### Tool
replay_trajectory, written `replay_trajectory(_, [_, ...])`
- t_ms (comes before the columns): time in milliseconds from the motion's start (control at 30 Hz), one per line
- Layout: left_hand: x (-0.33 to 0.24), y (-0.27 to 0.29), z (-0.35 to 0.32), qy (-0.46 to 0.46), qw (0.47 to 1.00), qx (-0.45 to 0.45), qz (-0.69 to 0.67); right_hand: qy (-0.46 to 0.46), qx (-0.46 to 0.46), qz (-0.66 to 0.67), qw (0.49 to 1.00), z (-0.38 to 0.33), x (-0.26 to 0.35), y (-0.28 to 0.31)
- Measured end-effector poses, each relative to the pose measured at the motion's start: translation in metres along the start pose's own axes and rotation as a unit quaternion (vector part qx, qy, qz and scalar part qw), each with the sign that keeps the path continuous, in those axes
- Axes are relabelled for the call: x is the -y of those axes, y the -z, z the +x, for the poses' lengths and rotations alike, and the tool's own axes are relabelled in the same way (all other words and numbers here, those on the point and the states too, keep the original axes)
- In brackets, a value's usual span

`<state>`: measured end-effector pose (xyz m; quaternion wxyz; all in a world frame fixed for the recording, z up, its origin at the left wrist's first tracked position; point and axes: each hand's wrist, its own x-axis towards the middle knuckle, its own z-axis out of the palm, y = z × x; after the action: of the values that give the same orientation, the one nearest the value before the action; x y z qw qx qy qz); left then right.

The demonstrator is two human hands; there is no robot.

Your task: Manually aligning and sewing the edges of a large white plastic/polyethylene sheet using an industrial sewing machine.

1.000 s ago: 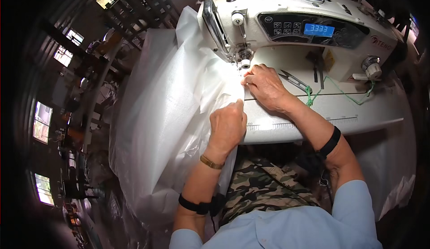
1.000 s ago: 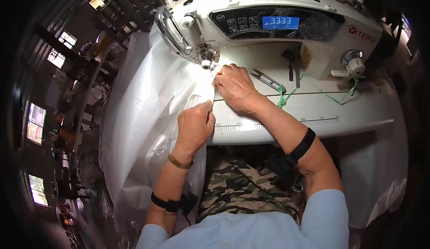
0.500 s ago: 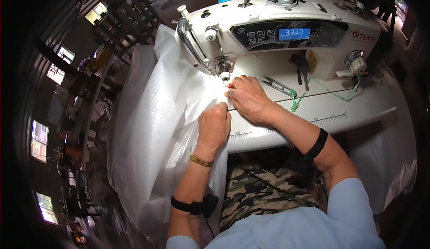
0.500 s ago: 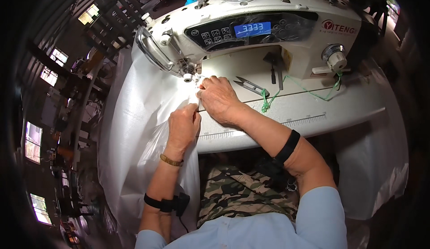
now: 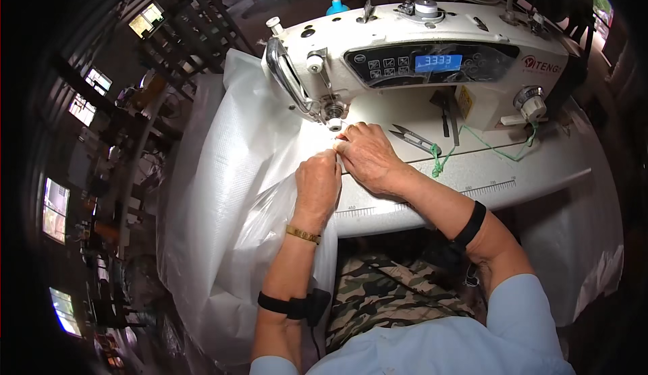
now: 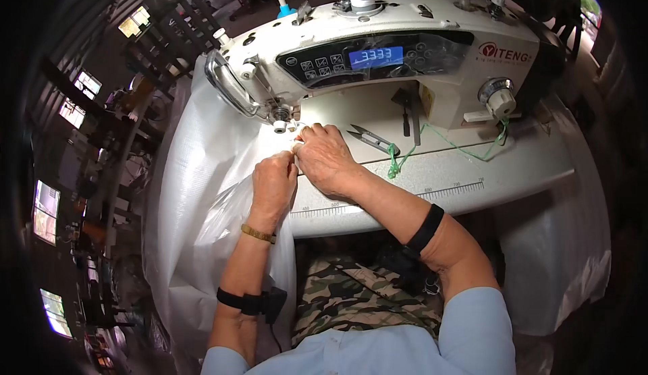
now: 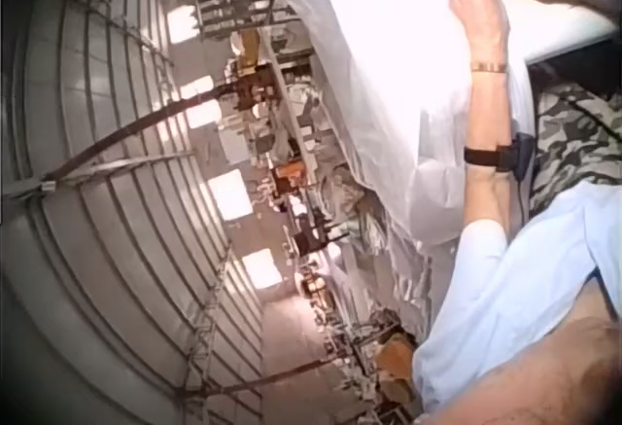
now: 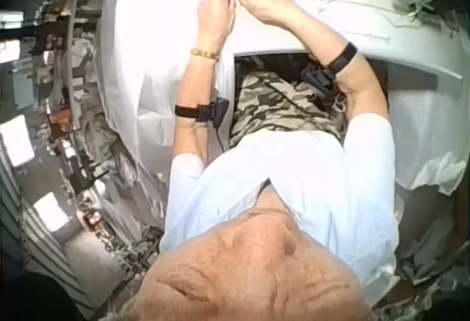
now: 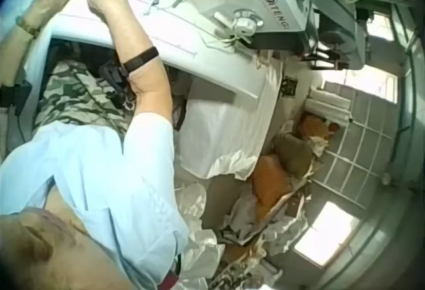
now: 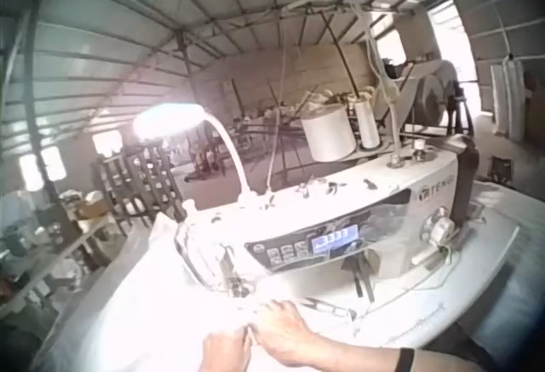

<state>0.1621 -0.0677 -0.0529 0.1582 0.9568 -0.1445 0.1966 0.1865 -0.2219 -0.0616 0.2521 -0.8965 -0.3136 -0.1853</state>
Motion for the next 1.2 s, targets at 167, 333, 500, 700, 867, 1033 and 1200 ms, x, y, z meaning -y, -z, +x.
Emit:
replay_trajectory(167, [-0.001,0.001,-0.001,0.0,1.0,-0.005,0.0,-0.004,0.01,-0.007,1.0,0.0,0.001,0.001])
replay_trajectory(333, [-0.001,-0.001,-0.002,0.002,1.0,-0.001,0.007,0.006,-0.014,-0.006,1.0,0.0,0.002,0.001])
replay_trajectory(500, [-0.006,0.004,-0.002,-0.006,0.998,0.029,0.055,0.006,-0.011,-0.005,1.0,-0.001,0.002,0.003])
replay_trajectory(700, [-0.037,0.054,-0.004,-0.068,0.992,0.021,0.101,0.019,-0.018,-0.011,1.0,-0.003,0.001,0.003])
replay_trajectory(867, [-0.039,0.145,0.016,-0.069,0.985,-0.039,0.152,0.038,-0.032,-0.023,0.999,-0.002,-0.002,0.001])
replay_trajectory(1033, [0.056,0.259,0.037,-0.135,0.959,-0.099,0.23,0.044,-0.024,0.0,0.999,-0.005,-0.004,0.004])
replay_trajectory(1200, [0.188,0.288,-0.035,0.097,0.924,0.047,0.366,0.032,-0.007,-0.017,0.999,-0.005,-0.004,0.005])
